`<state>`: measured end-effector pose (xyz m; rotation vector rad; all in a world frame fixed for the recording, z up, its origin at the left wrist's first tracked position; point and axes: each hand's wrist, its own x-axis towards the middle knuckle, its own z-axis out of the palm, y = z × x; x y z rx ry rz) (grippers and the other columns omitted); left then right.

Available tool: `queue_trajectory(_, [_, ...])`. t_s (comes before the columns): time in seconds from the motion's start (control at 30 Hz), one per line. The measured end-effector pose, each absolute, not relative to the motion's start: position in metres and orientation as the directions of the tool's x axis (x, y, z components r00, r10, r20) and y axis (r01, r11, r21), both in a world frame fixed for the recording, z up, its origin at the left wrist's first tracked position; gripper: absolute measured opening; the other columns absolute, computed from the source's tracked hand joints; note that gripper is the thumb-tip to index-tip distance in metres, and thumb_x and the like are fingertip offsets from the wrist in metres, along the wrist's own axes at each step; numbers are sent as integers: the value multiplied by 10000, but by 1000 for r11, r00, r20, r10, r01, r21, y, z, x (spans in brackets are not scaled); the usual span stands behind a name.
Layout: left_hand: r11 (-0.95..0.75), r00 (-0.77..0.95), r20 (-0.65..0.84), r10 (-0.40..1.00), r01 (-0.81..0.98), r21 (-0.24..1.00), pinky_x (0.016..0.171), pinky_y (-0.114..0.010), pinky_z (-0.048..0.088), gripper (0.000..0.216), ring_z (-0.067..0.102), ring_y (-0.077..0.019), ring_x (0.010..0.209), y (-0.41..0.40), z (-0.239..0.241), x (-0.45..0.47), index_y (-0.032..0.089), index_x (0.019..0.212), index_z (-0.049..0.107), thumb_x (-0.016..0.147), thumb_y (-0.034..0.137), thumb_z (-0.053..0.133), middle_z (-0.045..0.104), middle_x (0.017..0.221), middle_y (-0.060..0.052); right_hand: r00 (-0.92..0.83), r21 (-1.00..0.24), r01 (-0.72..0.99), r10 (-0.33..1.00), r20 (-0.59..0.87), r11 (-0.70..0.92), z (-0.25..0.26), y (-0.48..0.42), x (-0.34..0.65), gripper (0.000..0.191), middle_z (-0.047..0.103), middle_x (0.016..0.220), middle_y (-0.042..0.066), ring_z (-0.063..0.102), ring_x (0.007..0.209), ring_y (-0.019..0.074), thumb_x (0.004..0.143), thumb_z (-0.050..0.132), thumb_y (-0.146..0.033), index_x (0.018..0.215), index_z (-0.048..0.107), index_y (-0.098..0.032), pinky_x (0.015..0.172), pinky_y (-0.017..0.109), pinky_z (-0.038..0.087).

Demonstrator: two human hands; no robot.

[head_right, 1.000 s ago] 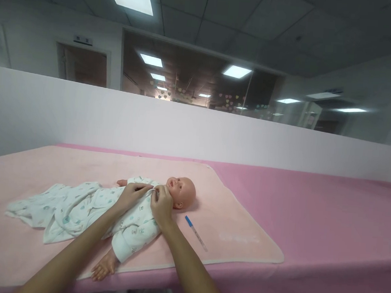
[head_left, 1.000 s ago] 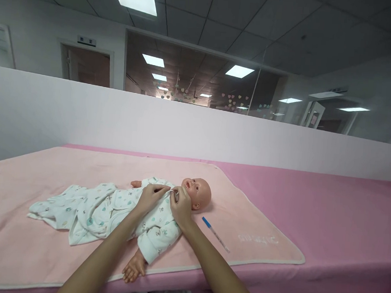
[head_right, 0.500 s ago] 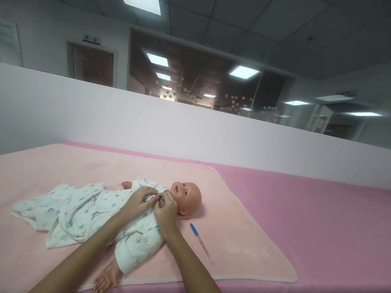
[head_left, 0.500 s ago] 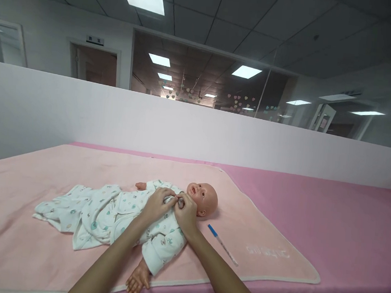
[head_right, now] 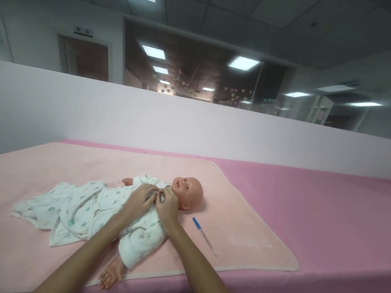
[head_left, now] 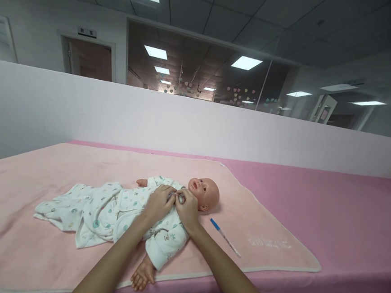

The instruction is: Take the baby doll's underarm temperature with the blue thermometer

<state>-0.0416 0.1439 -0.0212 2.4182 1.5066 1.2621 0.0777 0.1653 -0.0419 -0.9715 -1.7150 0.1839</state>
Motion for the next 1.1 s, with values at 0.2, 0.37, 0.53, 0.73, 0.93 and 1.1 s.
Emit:
queue_trajectory(0.2, [-523,171,635,753,742,420,774,-333,400,221,503,-197,878,147,-24,-43,198,921,540,775,173,376,577,901,-48,-34,-552,529,666,745,645,-44,168,77,118,573,718,6,485,606,114,703,447,-133,703,553,-183,576,217,376])
queue_trajectory(0.37, [-514,175,643,745,765,388,782,-328,392,201,503,-196,872,146,-24,-42,193,862,556,774,174,376,570,879,-49,-21,-559,538,673,739,631,-44,167,77,110,579,710,9,487,601,114,698,457,-148,691,562,-177,580,217,378])
queue_trajectory(0.53, [-501,171,633,755,773,390,807,-327,385,220,508,-197,893,147,-25,-41,188,893,569,769,181,388,581,915,-52,-22,-591,507,695,719,627,-42,166,78,128,597,712,12,493,587,115,703,440,-152,702,565,-179,568,219,379])
queue_trajectory(0.73, [-479,159,605,780,774,415,840,-328,374,228,510,-199,928,152,-25,-42,199,894,596,757,209,414,590,968,-47,5,-640,461,720,694,614,-43,166,77,141,616,724,15,499,558,117,696,439,-166,747,570,-178,547,222,385])
queue_trajectory(0.93, [-478,165,584,795,763,435,842,-314,372,214,509,-190,942,154,-26,-43,214,862,615,755,229,431,595,989,-25,10,-662,464,744,668,588,-42,167,78,151,621,739,19,512,558,120,695,443,-173,784,565,-176,548,226,393])
queue_trajectory(1.1, [-468,179,559,810,772,430,827,-320,372,239,510,-193,933,156,-26,-44,210,906,592,778,223,391,601,973,-31,1,-654,473,742,671,591,-42,168,78,153,622,742,19,523,578,128,705,443,-170,796,565,-179,560,230,395])
